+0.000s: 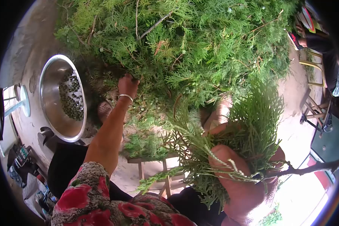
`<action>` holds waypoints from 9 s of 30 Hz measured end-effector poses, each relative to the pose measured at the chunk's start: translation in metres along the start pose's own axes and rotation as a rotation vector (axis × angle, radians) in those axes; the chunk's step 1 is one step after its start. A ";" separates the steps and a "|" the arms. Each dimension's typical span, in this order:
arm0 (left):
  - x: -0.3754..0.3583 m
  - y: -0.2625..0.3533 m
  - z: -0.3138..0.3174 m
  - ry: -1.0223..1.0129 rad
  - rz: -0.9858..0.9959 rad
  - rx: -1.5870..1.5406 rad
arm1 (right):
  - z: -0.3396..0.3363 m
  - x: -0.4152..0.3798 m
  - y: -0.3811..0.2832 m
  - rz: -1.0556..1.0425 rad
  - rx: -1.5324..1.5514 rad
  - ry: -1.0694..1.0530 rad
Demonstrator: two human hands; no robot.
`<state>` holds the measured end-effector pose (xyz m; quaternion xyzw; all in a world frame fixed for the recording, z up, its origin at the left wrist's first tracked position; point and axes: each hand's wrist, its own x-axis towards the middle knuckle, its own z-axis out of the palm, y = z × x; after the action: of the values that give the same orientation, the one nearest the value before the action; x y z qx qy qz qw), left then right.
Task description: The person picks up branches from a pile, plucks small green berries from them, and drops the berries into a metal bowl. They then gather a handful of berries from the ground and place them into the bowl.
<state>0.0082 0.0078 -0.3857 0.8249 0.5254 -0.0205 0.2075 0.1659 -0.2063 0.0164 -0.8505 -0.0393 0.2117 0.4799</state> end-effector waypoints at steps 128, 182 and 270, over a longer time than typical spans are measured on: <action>-0.134 0.149 -0.314 -1.161 -0.304 -1.934 | 0.009 0.031 -0.031 -0.098 0.405 -0.484; -0.131 0.153 -0.327 -0.771 -0.136 -1.690 | 0.034 0.017 -0.017 0.134 0.744 -0.696; -0.111 -0.134 0.041 0.021 -0.589 -1.331 | 0.001 0.029 -0.001 0.779 0.730 -0.606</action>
<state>-0.1510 -0.0535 -0.4379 0.3485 0.6289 0.2562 0.6461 0.1920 -0.1972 0.0079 -0.4852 0.2150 0.6037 0.5949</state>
